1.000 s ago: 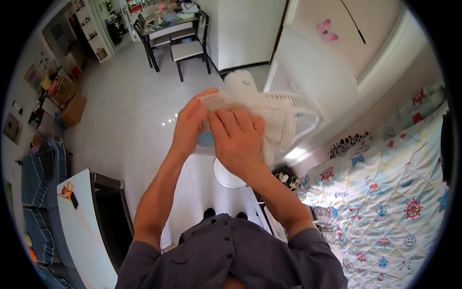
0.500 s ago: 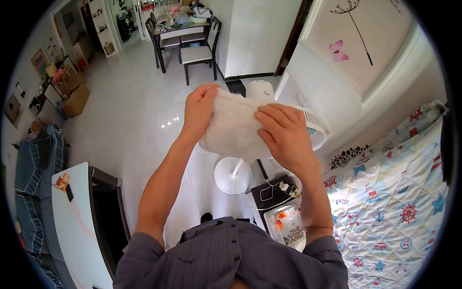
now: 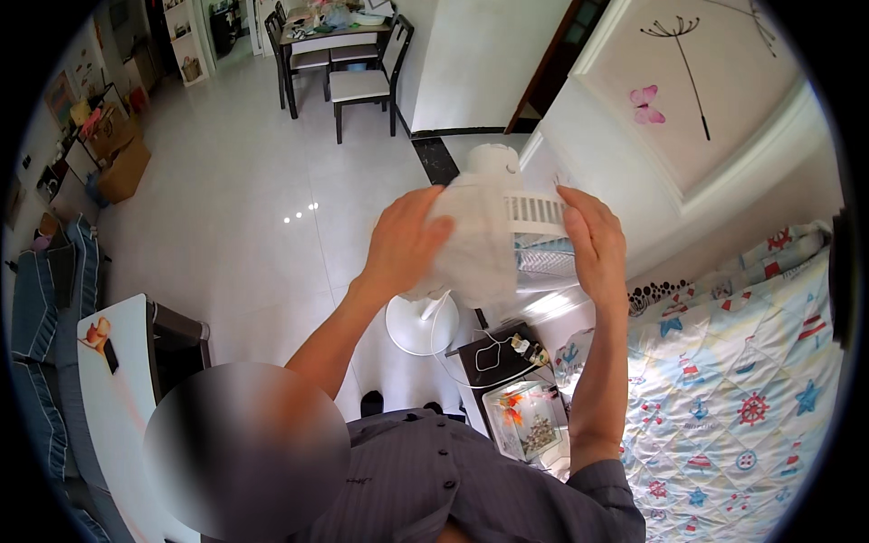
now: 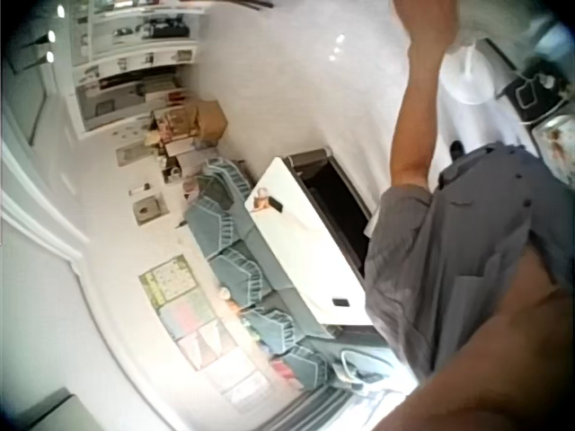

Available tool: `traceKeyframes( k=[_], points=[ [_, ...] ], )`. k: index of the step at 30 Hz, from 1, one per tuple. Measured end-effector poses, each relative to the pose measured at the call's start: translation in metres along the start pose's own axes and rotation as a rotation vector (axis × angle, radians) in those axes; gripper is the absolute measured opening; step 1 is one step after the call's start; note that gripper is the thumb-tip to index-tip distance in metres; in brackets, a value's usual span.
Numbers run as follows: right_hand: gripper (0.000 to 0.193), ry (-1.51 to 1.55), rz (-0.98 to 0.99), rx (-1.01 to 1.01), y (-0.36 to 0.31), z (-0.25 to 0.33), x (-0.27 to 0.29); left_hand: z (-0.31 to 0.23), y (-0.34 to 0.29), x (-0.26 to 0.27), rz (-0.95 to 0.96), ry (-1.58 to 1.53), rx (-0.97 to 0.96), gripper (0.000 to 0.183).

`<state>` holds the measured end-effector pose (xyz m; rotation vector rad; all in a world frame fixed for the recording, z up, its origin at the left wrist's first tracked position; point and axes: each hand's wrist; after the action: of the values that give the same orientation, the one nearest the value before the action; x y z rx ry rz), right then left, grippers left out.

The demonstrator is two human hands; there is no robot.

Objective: The person wipes a sideboard, a standing fan, and several chairs with a white cloth.

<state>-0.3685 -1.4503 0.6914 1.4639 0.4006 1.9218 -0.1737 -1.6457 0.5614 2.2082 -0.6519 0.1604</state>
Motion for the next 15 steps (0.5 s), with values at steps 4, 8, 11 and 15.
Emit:
traceKeyframes(
  k=[4,8,11,15],
  points=[
    [0.032,-0.055,-0.039,0.001,-0.005,-0.006,-0.009,0.066,-0.050,-0.007,-0.079,-0.566,0.434,0.042],
    [0.031,-0.112,-0.046,0.009,-0.010,0.000,-0.012,0.086,-0.052,0.004,-0.097,-1.323,1.021,0.044],
    [0.030,-0.111,-0.073,-0.049,-0.009,0.003,-0.011,0.062,-0.009,0.023,0.239,-1.048,0.916,0.044],
    [0.028,-0.144,-0.069,-0.031,-0.008,0.006,-0.014,-0.003,0.069,0.012,0.596,-0.314,0.015,0.049]
  ],
)
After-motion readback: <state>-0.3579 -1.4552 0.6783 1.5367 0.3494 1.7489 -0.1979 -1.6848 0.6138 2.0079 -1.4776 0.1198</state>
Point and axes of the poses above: each hand's wrist, its own y-axis towards the middle knuckle, its own x-axis out of the back of the hand, z = x × y, and after that the axes turned 6 degrees about -y, right-handed
